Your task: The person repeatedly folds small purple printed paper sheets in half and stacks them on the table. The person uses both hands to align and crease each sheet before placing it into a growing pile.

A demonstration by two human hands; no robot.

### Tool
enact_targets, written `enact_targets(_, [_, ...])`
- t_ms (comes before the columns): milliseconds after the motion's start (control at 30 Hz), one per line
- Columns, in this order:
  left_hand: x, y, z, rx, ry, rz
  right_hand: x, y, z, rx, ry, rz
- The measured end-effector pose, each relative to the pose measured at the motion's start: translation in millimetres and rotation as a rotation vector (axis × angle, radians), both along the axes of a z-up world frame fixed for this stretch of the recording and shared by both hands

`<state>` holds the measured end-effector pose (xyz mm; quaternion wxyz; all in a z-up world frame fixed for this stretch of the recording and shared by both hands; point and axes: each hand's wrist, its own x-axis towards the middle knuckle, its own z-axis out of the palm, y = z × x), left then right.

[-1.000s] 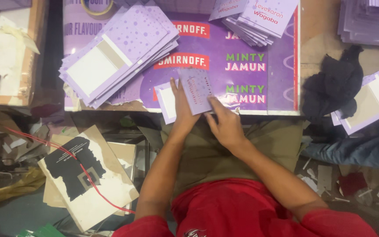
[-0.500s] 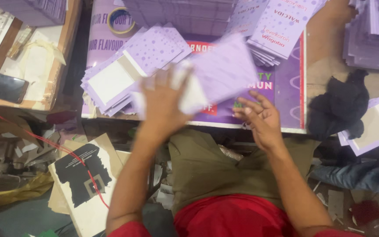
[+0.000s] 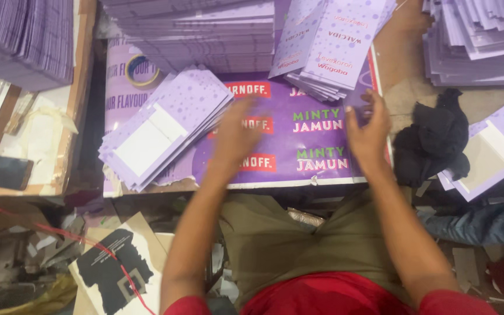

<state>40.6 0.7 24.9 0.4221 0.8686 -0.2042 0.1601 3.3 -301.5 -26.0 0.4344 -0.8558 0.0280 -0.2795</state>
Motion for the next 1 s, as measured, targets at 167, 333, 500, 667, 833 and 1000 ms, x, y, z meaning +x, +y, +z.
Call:
enact_targets(167, [106.7, -127.8, -24.9, 0.124, -0.34, 0.181, 16.8, 4.4, -21.3, -0.064, 0.007, -0.052])
enact_targets(333, [177.3, -156.8, -28.0, 0.417, 0.044, 0.254, 21.0, -4.1, -17.3, 0.039, 0.071, -0.098])
enact_targets(500, [123.9, -140.5, 42.9, 0.314, 0.01, 0.259, 24.6, -1.3, -25.7, 0.1, 0.078, -0.128])
enact_targets(667, [15.2, -64.0, 87.9, -0.268, 0.041, -0.065, 22.1, -13.2, -37.9, 0.508, -0.001, -0.085])
enact_targets(833, [-31.8, 11.7, 45.3, -0.442, 0.606, -0.249, 0.1, -30.8, -22.2, 1.349, -0.015, 0.54])
enact_targets(1000, [-83.0, 6.1, -27.2, -0.702, 0.623, -0.068, -70.5, 10.0, 8.2, 1.363, 0.401, 0.768])
